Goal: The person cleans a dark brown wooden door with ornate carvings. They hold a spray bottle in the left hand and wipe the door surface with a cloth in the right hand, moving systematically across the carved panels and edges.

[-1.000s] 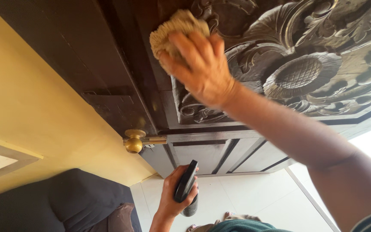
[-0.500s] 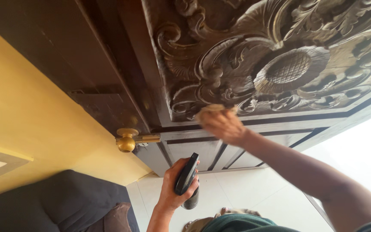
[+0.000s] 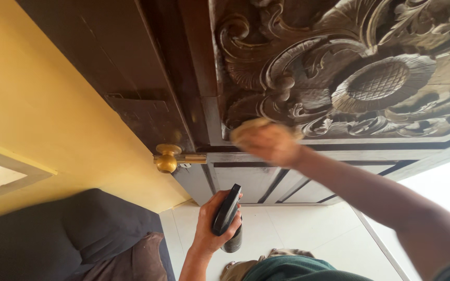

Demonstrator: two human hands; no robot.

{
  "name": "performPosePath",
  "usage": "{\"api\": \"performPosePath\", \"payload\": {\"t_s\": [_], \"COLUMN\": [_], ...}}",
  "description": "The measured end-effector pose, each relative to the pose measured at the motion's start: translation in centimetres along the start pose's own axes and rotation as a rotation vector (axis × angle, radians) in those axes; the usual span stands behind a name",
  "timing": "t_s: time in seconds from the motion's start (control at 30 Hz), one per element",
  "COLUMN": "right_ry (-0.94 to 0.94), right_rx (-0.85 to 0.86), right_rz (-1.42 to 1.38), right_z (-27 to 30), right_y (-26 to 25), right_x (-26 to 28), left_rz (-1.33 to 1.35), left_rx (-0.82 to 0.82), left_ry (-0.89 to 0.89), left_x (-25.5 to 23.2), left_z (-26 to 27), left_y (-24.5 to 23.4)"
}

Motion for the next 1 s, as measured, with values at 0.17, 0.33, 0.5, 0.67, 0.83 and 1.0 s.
{"api": "performPosePath", "payload": {"t_s": [0.17, 0.33, 0.5, 0.67, 0.83, 1.0], "right_ry": [0.048, -0.158, 0.344, 0.78, 0.491, 0.483], "right_rx": [-0.098, -0.095, 0.297, 0.369, 0.258, 0.266], "right_rz": [-2.304, -3.351, -3.292, -3.29, -3.441, -3.359], "right_z": [-3.1, -0.6, 4.2, 3.5, -2.1, -2.1], "right_y": [1.0, 2.2, 5.8, 8.0, 8.1, 10.8], "right_x": [-3.8, -2.1, 2.6, 2.6, 0.6, 1.7], "left_rz": [-0.048, -0.05, -0.032, 0.013, -0.034, -0.034], "left_rx": [-0.031, -0.034, -0.059, -0.065, -0.04, 0.02], "left_ry": [-0.007, -0.027, -0.048, -0.086, -0.061, -0.05], "left_x": [0.3, 0.9, 1.3, 1.7, 1.5, 1.2], "left_z": [-0.3, -0.1, 0.2, 0.3, -0.6, -2.1], "left_y": [-0.3, -1.1, -1.9, -2.1, -1.3, 0.2]}}
Point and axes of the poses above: each hand's wrist, its own z-axis away from the middle knuckle, its own y-axis out of the palm, x = y × z, the point moved 6 cm from there along -z, towards the middle knuckle, and after that the axes turned 4 degrees about x, right-handed, at the moved point
